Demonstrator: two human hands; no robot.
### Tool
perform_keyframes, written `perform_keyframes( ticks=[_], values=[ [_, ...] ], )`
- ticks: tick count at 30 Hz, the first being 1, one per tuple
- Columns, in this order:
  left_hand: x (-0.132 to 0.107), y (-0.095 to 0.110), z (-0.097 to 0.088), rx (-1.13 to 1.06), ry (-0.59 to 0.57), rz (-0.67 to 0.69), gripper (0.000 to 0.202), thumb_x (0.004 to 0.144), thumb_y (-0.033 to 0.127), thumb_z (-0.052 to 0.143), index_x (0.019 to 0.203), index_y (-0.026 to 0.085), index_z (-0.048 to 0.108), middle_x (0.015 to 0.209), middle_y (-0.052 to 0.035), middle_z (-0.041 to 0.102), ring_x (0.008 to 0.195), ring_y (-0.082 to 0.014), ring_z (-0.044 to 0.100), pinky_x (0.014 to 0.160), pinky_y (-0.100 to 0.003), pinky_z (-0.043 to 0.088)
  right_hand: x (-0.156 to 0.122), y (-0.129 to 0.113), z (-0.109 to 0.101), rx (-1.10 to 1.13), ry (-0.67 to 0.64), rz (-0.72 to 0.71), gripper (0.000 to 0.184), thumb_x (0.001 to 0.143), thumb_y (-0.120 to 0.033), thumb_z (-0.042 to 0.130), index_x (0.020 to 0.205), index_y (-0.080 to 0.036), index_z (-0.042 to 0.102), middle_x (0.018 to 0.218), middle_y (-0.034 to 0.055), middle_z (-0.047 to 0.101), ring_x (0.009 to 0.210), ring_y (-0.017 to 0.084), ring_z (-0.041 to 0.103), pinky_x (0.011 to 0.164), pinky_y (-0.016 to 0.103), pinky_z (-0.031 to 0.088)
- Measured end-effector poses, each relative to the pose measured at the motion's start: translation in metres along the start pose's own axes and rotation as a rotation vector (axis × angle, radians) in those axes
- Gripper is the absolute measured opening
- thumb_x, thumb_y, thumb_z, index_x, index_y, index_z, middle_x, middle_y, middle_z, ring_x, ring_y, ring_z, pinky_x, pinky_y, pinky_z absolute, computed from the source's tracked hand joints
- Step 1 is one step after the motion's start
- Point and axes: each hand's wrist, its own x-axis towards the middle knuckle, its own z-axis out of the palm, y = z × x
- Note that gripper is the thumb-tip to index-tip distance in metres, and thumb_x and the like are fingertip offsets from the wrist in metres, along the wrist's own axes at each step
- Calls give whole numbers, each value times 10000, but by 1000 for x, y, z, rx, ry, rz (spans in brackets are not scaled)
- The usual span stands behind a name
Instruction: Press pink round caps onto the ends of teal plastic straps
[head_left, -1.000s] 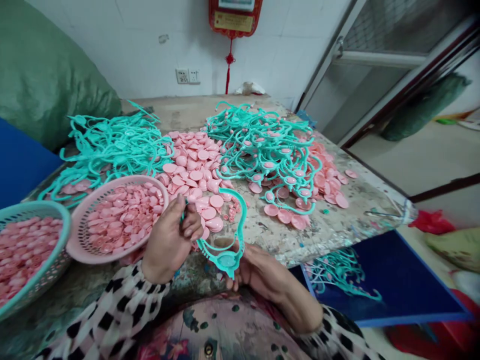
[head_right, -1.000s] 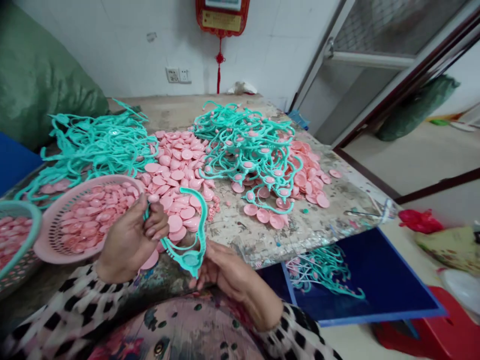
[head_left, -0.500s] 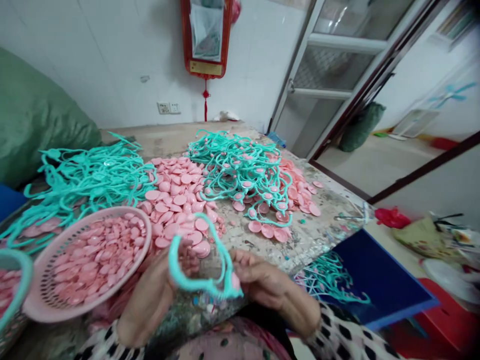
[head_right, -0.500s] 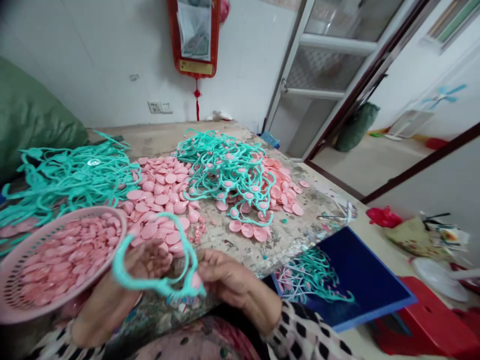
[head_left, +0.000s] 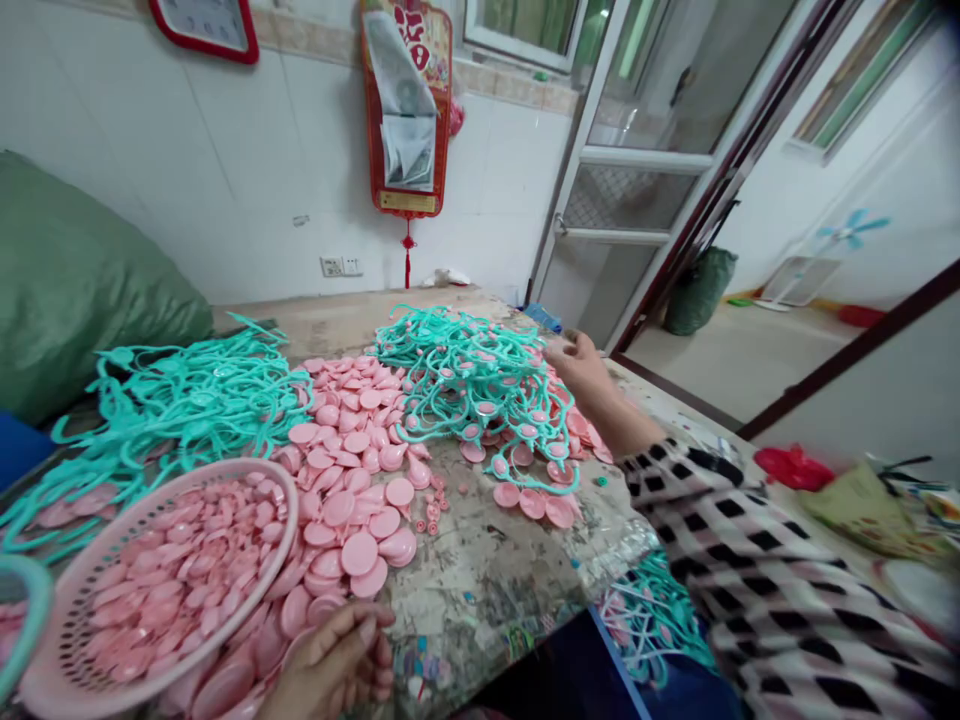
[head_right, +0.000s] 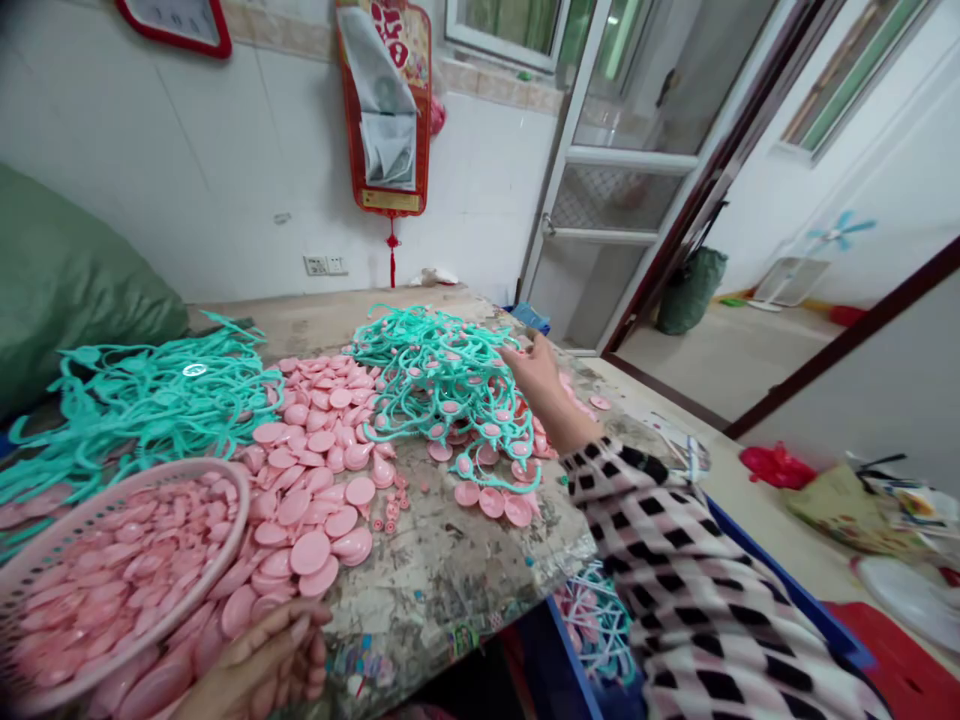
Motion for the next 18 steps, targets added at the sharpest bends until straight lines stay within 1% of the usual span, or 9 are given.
perform_keyframes(
  ticks=[1,3,4,6,8,10,12,15,18],
  values=[
    [-1,-1,-1,11,-6,-4,385,608,478,794,829,175,710,697,-41,644,689,-189,606,662,-301,469,-9,4,5,-27,7,-22,482,741,-359,644,1171,-176,527,1181,139,573,989,259,569,848,438,476],
    [-2,-3,-4,42,-36,-12,378,652,475,766,868,172,697,729,-45,652,694,-185,605,677,-304,465,-40,12,15,-72,-45,-81,430,755,-310,628,1160,-192,548,1221,128,545,996,250,563,874,440,463],
    [-2,-5,-5,62,-61,-15,362,685,468,744,886,173,688,745,-43,653,700,-181,604,685,-303,462,-59,16,21,-152,-101,-191,389,792,-300,590,1164,-192,552,1184,125,556,989,244,564,871,442,463],
    [-1,-8,-8,109,-134,-15,317,747,449,697,910,179,665,763,-31,648,707,-170,603,687,-295,455,-97,24,30,-249,-256,-389,288,856,-270,526,1126,-186,582,1092,113,586,1014,236,558,894,438,452],
    [0,-10,-8,172,-208,-38,293,779,440,666,915,181,650,746,-14,635,685,-153,597,667,-275,443,-128,31,37,-311,-493,-510,235,885,-229,488,1078,-179,613,1074,117,592,1042,232,551,903,432,449],
    [1,-13,-7,257,-273,-70,288,787,434,655,922,181,647,757,-8,635,691,-147,598,678,-268,440,-146,38,43,-362,-718,-531,220,883,-189,484,1040,-170,637,1069,120,601,1027,224,562,887,413,462],
    [3,-15,-6,342,-325,-82,279,793,428,646,926,182,651,778,-7,642,709,-145,599,695,-261,436,-154,44,51,-418,-846,-491,219,875,-161,488,1023,-154,649,1032,116,621,973,214,582,860,391,476],
    [5,-19,-7,393,-331,-79,268,804,427,629,921,186,652,783,-3,646,700,-139,600,684,-248,426,-156,49,67,-465,-875,-454,220,887,-167,483,1032,-136,646,994,111,637,925,205,589,846,371,480],
    [7,-23,-11,333,-295,-89,276,806,437,625,929,191,637,771,2,637,672,-134,606,660,-242,430,-159,51,85,-488,-808,-477,249,915,-207,455,1074,-135,633,1056,130,620,983,215,568,885,384,462]
  ],
)
